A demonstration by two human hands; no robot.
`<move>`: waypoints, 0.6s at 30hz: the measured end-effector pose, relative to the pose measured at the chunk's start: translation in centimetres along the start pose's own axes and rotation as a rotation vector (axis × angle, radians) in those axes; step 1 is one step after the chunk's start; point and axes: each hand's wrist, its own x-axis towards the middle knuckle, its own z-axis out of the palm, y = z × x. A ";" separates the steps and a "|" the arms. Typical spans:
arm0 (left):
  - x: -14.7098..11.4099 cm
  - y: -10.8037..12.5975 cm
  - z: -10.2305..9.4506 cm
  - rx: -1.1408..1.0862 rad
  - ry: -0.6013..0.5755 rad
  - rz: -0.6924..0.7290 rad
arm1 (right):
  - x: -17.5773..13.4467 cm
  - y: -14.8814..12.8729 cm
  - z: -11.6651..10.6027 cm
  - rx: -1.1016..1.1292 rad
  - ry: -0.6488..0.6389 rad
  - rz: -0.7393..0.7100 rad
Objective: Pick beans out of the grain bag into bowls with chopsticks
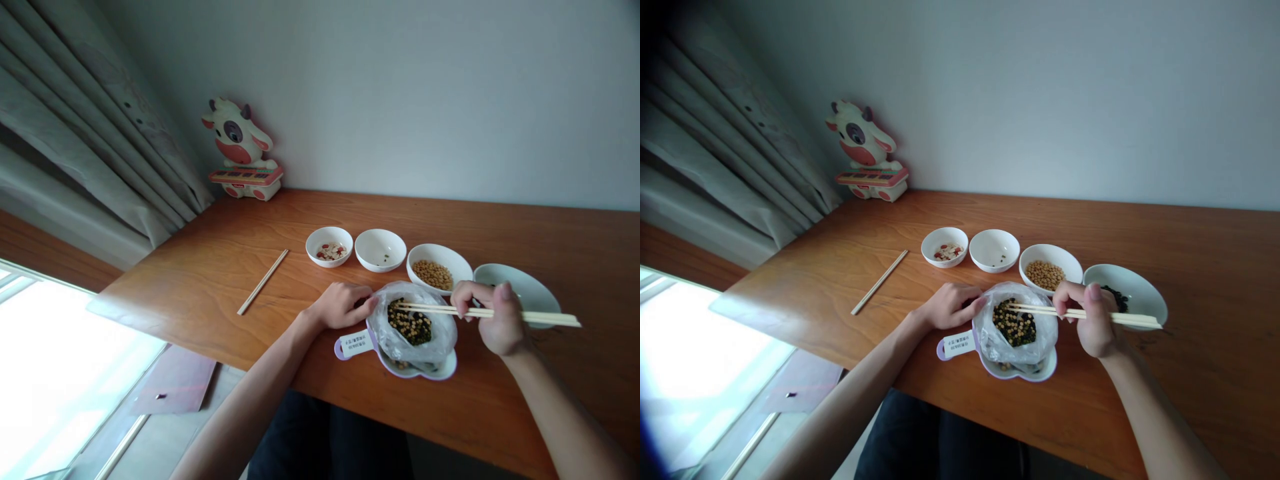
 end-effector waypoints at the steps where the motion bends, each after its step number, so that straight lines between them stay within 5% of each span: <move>1: 0.0 0.0 0.0 0.002 0.000 -0.001 | 0.0 0.0 0.0 0.005 0.009 -0.008; 18: 0.0 -0.1 0.2 -0.002 0.003 -0.001 | 0.2 -0.2 0.4 0.047 -0.003 0.025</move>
